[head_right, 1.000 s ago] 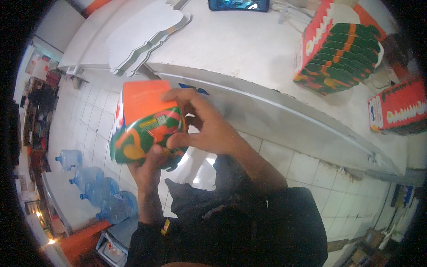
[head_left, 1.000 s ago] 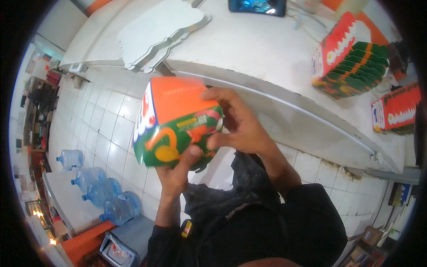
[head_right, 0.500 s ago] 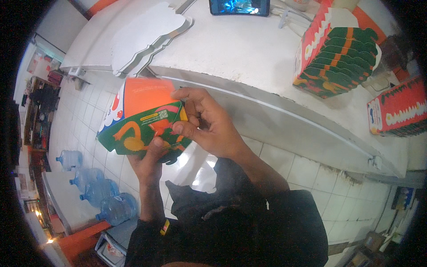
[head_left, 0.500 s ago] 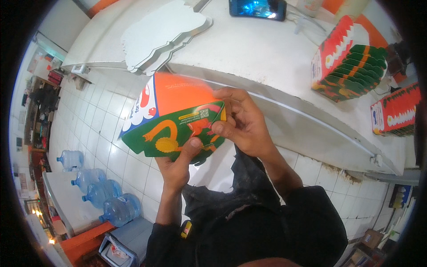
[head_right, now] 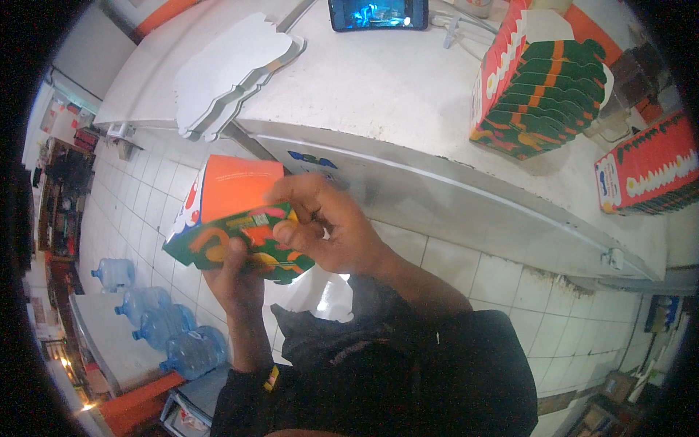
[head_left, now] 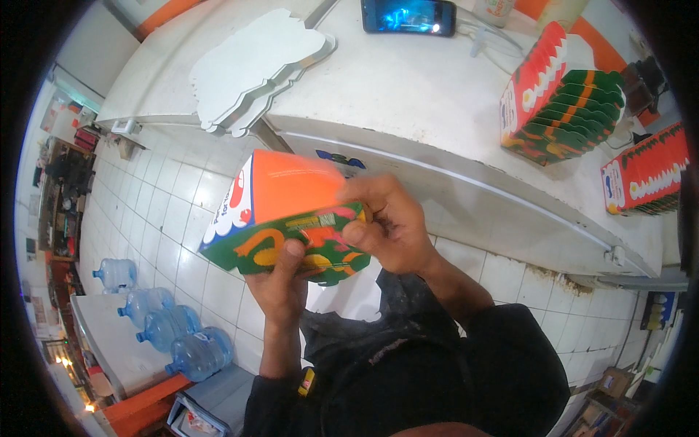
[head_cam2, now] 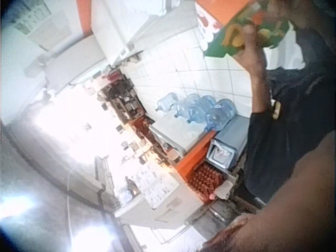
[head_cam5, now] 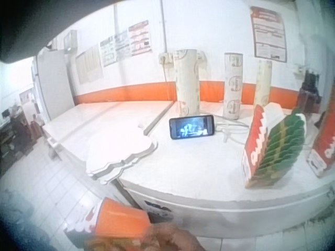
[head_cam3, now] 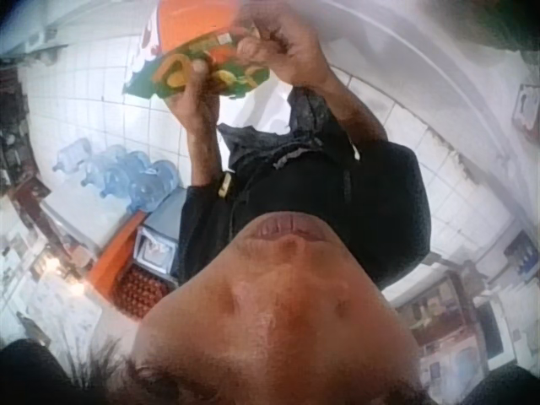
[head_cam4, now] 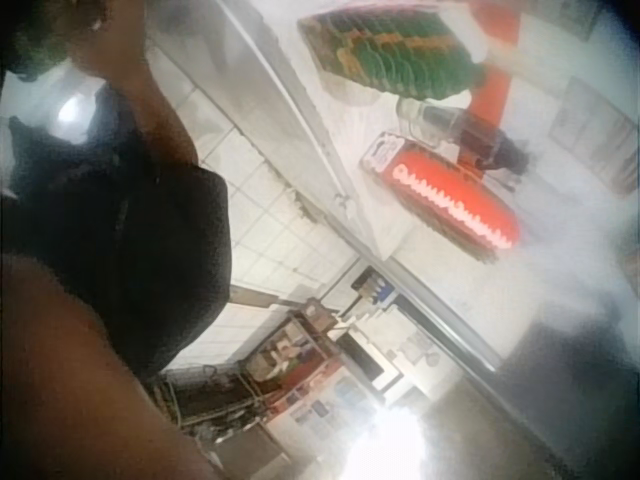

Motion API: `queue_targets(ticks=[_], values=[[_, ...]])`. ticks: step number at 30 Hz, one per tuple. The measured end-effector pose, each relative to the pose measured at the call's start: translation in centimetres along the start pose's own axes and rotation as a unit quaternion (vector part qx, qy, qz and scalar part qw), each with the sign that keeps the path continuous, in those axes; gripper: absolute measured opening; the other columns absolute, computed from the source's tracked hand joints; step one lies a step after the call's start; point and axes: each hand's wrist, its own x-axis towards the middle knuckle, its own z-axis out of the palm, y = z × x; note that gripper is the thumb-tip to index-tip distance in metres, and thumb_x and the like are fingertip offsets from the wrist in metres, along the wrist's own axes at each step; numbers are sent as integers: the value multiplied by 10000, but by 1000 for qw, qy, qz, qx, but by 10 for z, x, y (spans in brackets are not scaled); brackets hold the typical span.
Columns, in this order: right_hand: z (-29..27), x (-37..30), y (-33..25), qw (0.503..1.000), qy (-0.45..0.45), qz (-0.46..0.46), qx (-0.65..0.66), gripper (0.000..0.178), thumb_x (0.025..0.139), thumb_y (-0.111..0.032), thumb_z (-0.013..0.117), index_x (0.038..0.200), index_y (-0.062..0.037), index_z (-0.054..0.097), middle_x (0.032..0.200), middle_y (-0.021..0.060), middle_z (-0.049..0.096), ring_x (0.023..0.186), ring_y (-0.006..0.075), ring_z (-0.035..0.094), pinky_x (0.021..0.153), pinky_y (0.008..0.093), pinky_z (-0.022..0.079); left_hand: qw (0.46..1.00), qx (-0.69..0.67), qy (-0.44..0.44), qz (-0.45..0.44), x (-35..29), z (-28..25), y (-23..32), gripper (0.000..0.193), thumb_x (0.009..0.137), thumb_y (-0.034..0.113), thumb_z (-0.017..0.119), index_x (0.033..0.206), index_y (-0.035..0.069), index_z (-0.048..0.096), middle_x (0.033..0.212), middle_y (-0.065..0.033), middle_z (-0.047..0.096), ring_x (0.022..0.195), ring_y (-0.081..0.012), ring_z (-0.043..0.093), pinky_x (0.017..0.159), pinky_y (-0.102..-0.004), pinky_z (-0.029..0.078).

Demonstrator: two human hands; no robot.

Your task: The person repeatedly folds flat, colorful cardboard pieces into small, house-shaped boxes. They manipulate the flaps and edges by hand to form the structure, then place the finished boxes onto a stack on the counter. The process is repeated multiple times throughout the clip.

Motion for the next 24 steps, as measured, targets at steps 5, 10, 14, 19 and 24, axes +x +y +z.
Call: queue_targets(ticks=[5,10,14,19,24], values=[[-2,4,0,997,-1,-57,-58,207,915,-38,588,1112,3,540,1072,113,617,892,128,606,815,255,478,998,62,25,11,-7,-3,-10,468,843,155,671,1220,-36,473,1099,-146,595,954,-231,636,828,-360,545],[2,5,-6,991,12,-37,-127,222,899,-58,628,1101,1,557,1038,109,654,898,116,621,744,230,474,999,17,42,-2,-2,1,-4,466,848,163,676,1220,-34,474,1084,-138,600,939,-226,643,798,-344,553],[5,3,-3,987,-2,-65,-146,300,908,-72,614,1195,-51,527,1040,108,648,781,96,621,622,232,481,999,0,40,14,2,1,-10,481,849,185,688,1220,-33,473,1084,-137,601,950,-226,643,825,-347,546],[-1,-5,13,985,-5,-66,-161,355,912,-73,604,1247,-71,485,1019,110,633,786,126,652,627,258,528,998,9,46,34,2,-5,-14,489,841,178,692,1222,-33,469,1084,-136,600,947,-223,641,826,-352,546],[15,-10,19,974,86,-148,-149,343,908,-55,608,1229,-77,488,967,79,614,761,115,619,583,266,479,999,-23,16,39,0,-5,-17,528,831,165,694,1249,-37,443,1117,-140,582,978,-222,625,827,-339,536]])
